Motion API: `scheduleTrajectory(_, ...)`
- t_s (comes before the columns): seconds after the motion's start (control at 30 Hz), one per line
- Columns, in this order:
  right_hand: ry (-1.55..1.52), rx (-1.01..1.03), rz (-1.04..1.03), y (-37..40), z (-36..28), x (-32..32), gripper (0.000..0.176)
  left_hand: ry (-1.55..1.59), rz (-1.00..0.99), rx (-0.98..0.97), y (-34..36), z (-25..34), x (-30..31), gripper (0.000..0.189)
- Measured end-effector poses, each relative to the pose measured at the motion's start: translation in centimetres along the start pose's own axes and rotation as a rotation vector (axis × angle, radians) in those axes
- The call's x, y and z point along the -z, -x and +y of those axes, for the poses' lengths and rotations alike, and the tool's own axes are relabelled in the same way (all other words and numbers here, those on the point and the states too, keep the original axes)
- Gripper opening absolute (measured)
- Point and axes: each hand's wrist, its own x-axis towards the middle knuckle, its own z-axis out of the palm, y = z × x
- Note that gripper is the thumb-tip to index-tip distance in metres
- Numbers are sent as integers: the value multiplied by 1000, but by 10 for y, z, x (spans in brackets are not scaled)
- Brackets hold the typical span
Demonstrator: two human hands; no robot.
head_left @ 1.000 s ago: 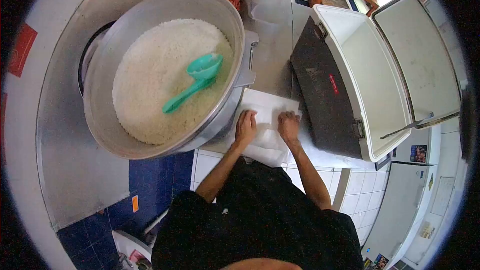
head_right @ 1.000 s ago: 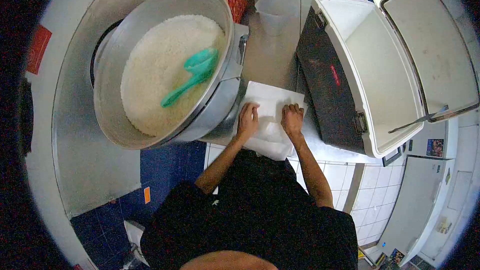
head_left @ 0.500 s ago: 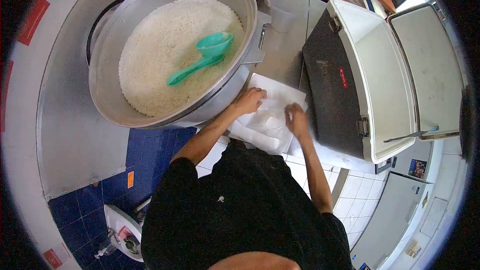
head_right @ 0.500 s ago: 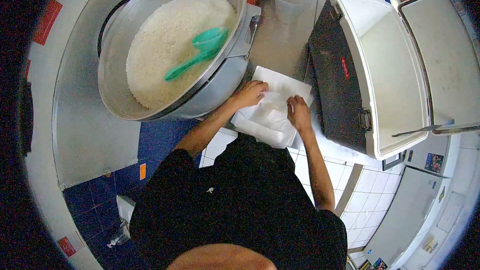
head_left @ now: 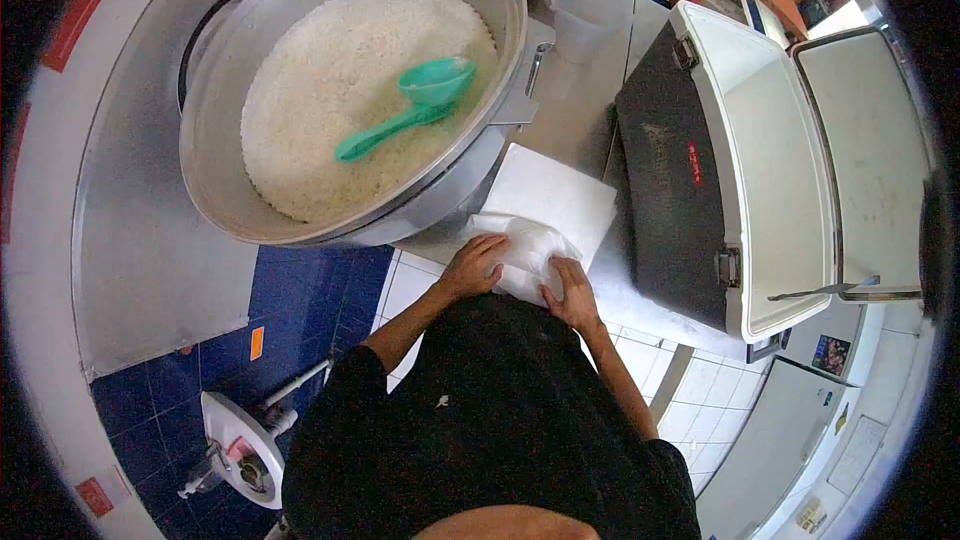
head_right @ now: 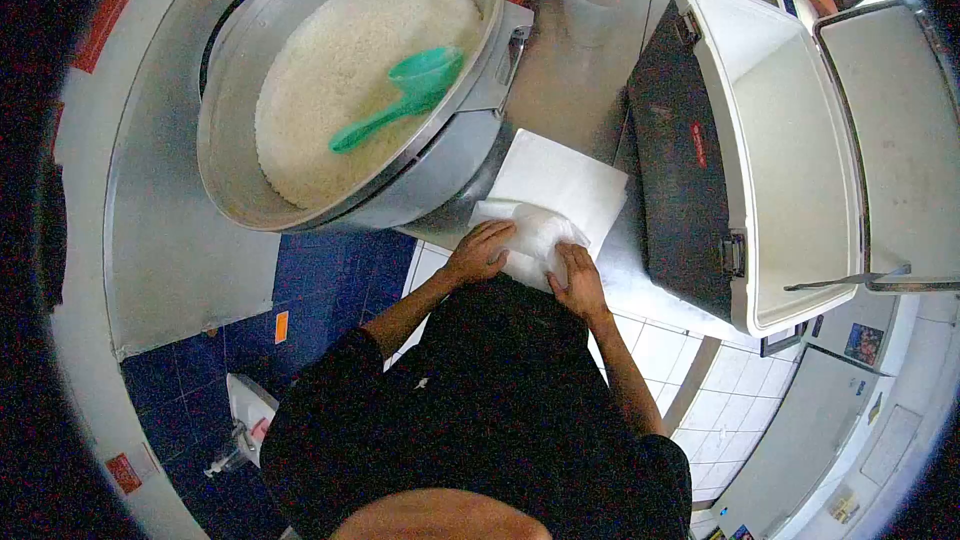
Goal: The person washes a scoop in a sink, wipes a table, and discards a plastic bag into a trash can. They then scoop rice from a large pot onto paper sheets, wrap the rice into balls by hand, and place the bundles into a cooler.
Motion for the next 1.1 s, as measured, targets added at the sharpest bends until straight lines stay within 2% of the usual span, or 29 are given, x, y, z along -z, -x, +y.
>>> scheduleTrajectory(0.03,57,15,-16,0,-5,3,23,18,-46,-9,1,-2,4,30)
scheduleTrajectory(0.1,25,-8,-56,11,30,-15,24,35,-87,-17,3,-11,3,34)
scheduleTrajectory(0.17,-9,-18,-101,6,44,-22,25,108,-309,7,-6,-30,0,34)
scheduleTrajectory(0.2,-70,-213,-95,-2,41,-24,21,104,-300,10,-16,-32,1,34)
scheduleTrajectory(0.23,-130,-407,-87,-12,39,-24,18,184,-450,247,-31,-34,-2,34)
scheduleTrajectory(0.27,-117,-412,-76,-20,51,-32,26,267,-597,486,-44,-34,-4,34)
scheduleTrajectory(0.3,-116,-404,-78,-33,50,-29,26,266,-588,488,-57,-37,-4,34)
scheduleTrajectory(0.37,43,-646,-251,-53,40,-23,42,51,-550,288,-77,-39,-8,54)
scheduleTrajectory(0.4,163,-563,-250,-59,32,-18,61,50,-543,290,-84,-44,-19,54)
scheduleTrajectory(0.43,166,-555,-250,-64,34,-20,61,-141,-473,159,-91,-48,-31,60)
scheduleTrajectory(0.47,269,-447,-224,-66,42,-24,68,-328,-401,28,-98,-51,-41,66)
scheduleTrajectory(0.5,369,-342,-199,-65,53,-31,75,-326,-399,32,-108,-52,-46,66)
scheduleTrajectory(0.53,417,-249,-202,-65,82,-49,74,-362,-572,61,-118,-53,-51,62)
scheduleTrajectory(0.57,417,-256,-205,-73,86,-46,74,-396,-750,88,-119,-53,-54,58)
scheduleTrajectory(0.63,292,-456,-555,-86,88,-40,60,-382,-824,121,-130,-29,-30,52)
scheduleTrajectory(0.67,282,-423,-487,-84,90,-42,45,-373,-888,158,-136,-20,-20,47)
scheduleTrajectory(0.7,280,-434,-483,-80,80,-36,45,-371,-896,150,-129,-25,-25,47)
scheduleTrajectory(0.77,138,-486,-251,-64,53,-29,32,-285,-645,277,-101,-33,-32,40)
scheduleTrajectory(0.83,157,-436,51,-33,31,-44,15,-82,-407,336,-68,-10,-11,22)
scheduleTrajectory(0.87,2,-426,175,-22,11,-45,4,-4,-293,378,-47,1,-12,22)
scheduleTrajectory(0.9,47,-401,153,-14,-4,-41,8,72,-174,421,-30,11,-13,25)
scheduleTrajectory(0.93,25,-382,173,-5,-4,-48,14,74,-184,423,-12,18,-17,25)
scheduleTrajectory(1.0,3,-373,198,2,-14,-54,21,135,29,211,10,27,-23,44)
scheduleTrajectory(1.03,17,-355,226,2,-23,-53,26,138,20,209,13,27,-25,44)
scheduleTrajectory(1.1,35,-345,257,2,-28,-55,32,98,-47,251,13,30,-22,63)
